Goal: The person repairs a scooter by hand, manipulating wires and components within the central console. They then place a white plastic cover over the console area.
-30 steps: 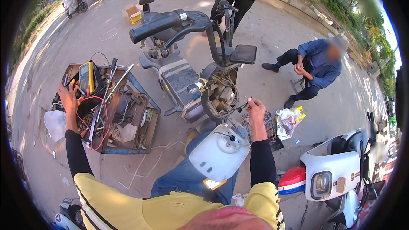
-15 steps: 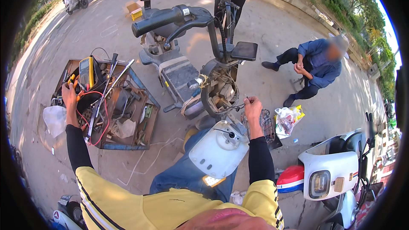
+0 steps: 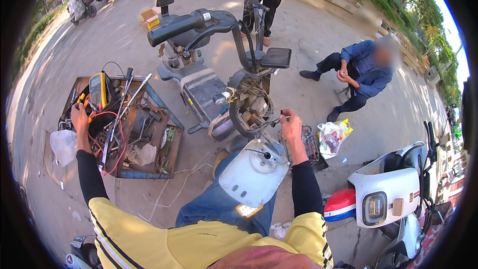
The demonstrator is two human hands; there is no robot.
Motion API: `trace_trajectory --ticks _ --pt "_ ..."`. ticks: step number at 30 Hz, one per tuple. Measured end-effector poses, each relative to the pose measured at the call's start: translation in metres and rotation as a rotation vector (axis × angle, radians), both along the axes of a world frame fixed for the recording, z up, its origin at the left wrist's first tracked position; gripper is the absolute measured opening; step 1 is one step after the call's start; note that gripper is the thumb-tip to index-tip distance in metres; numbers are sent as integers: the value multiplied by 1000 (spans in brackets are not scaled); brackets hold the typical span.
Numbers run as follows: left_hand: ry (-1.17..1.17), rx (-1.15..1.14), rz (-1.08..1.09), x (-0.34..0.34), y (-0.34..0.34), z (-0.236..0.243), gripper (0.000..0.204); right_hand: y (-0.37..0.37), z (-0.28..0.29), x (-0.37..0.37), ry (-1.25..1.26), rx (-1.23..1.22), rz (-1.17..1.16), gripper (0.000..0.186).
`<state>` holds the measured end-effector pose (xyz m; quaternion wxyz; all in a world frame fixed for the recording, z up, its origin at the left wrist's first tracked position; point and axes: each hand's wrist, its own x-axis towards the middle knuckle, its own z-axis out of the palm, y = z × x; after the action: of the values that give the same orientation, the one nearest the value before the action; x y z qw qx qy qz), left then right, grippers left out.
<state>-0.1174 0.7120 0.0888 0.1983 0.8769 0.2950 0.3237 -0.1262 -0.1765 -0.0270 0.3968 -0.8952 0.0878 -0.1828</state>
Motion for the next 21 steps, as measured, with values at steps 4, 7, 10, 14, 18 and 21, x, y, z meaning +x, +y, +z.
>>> trace_trajectory --ticks 4,7,10,14,18,21 --pt "8 47 12 -1 13 -7 54 -12 56 -12 78 7 -7 36" --pt "-60 -94 -9 11 41 -16 55 -41 98 -20 -38 62 -87 55" --pt "2 -21 0 16 35 -18 54 -76 168 -38 -270 148 -173 74" --pt "-195 -502 -131 8 24 -21 50 -84 293 -75 -679 99 -293 84" --pt "23 142 -9 9 68 -10 48 -128 363 -122 -1129 -347 -429 85" --pt "-182 -517 -129 19 8 -20 54 -192 399 -136 -1048 -490 -522 92"
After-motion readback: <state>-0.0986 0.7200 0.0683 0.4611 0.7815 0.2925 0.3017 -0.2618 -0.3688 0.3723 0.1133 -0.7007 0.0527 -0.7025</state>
